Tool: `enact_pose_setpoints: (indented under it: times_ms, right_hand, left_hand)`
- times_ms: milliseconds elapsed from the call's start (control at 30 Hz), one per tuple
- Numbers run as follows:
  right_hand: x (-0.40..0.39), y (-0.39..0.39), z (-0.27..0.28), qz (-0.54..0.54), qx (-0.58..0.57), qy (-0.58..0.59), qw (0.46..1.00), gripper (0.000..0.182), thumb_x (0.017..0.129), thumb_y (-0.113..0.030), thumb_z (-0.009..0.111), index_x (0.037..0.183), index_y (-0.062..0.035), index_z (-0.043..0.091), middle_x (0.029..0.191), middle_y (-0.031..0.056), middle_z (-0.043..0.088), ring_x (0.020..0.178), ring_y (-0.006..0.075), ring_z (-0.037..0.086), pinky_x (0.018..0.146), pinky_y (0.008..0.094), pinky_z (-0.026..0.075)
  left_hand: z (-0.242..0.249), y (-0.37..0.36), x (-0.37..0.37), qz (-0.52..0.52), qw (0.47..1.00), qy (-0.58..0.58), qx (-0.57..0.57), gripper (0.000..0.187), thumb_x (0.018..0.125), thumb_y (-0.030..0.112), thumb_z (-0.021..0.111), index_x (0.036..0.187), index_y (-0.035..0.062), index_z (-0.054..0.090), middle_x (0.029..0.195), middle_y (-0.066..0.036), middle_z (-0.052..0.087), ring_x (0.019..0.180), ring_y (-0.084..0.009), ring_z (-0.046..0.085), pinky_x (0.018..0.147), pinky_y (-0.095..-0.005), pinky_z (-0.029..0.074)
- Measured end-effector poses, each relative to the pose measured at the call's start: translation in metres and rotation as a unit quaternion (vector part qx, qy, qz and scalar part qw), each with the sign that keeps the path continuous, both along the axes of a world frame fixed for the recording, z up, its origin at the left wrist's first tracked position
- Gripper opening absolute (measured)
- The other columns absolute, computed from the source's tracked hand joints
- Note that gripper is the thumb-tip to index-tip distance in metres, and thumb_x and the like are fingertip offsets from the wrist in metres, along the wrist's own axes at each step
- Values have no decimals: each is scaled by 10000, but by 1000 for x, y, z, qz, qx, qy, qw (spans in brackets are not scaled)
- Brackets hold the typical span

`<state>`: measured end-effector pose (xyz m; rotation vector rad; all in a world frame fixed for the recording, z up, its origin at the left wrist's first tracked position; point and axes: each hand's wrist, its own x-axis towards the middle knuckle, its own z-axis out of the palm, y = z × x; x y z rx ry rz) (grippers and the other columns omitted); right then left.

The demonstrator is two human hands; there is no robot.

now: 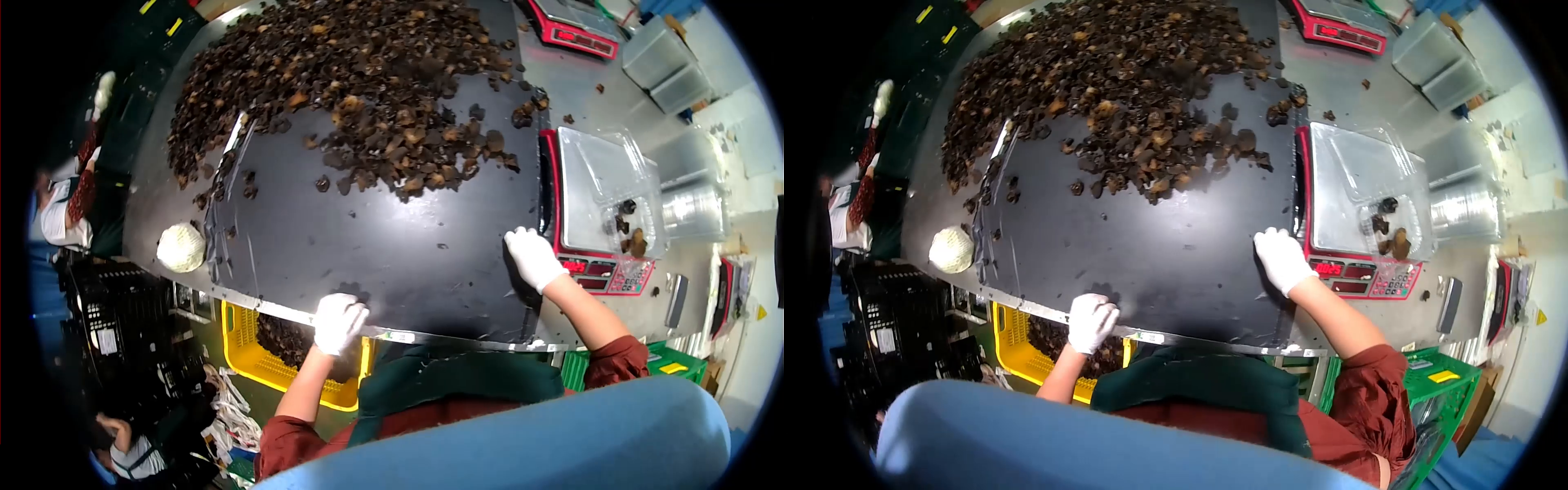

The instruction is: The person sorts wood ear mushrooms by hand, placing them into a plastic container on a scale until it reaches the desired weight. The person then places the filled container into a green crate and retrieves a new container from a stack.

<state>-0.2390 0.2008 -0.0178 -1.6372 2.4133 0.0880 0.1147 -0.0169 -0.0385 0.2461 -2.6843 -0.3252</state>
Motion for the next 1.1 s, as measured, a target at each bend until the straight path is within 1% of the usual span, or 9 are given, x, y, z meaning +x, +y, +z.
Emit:
enact_pose_setpoints:
  times_ms: [300,367,433,467,567,633,733,867,1100]
  right_hand:
    - [115,-99,-11,69,-162,-192,965,241,804,-74,497,1022,-41,596,918,191,597,786,351,593,714,424,512]
    - [169,-118,-6,168,-181,-326,912,237,818,-95,522,1034,-14,575,892,194,587,837,330,588,786,420,500]
    - [213,-117,-19,262,-199,-538,776,377,840,-144,561,1209,-66,551,968,164,590,916,312,601,841,407,498]
    - [222,-120,-11,236,-45,-651,720,391,841,-146,561,1222,-59,549,1020,152,602,935,288,606,847,393,497]
    - [195,-126,17,161,-62,-724,668,330,843,-113,564,1164,-39,586,1048,148,609,927,264,604,838,363,495]
    - [154,-135,17,156,-230,-507,816,189,835,-77,543,989,-35,645,1029,137,630,940,287,600,861,374,486]
    - [59,-139,9,9,-364,-236,901,156,804,-45,572,923,-75,668,947,105,654,894,265,624,835,365,496]
    - [-61,-131,-17,-214,-521,-103,820,164,815,-34,580,957,-50,660,967,109,642,910,263,605,851,353,473]
    - [-114,-141,-55,-385,-451,-158,790,328,897,-214,577,1164,-25,606,1163,170,619,1094,317,575,987,388,423]
  left_hand:
    - [-7,-68,151,463,883,-29,-74,213,744,158,714,925,79,636,1089,-190,585,1022,-373,548,898,-466,432]
    - [1,-77,147,487,868,-28,-92,280,780,156,706,1032,69,622,1185,-216,541,1110,-389,509,958,-469,402]
    - [9,-88,124,482,874,-21,-61,320,802,149,696,1098,71,604,1246,-220,501,1158,-397,474,991,-471,380]
    - [8,-93,110,459,888,0,-41,343,804,157,692,1124,78,595,1264,-210,492,1170,-392,467,1000,-472,375]
    - [10,-107,53,381,924,15,-9,353,812,169,674,1142,81,588,1281,-200,487,1182,-384,463,1010,-471,377]
    - [12,-114,9,328,944,25,15,354,826,167,656,1158,70,584,1285,-206,486,1198,-379,458,1019,-464,375]
    - [4,-135,-54,278,959,48,33,372,845,186,647,1188,63,577,1286,-209,491,1213,-376,453,1030,-459,368]
    - [-29,-181,-127,306,948,50,75,423,889,260,614,1277,104,550,1389,-199,452,1272,-391,415,1077,-462,324]
    - [-48,-222,-213,334,929,22,157,515,945,346,540,1400,127,440,1492,-201,333,1355,-386,334,1099,-449,285]
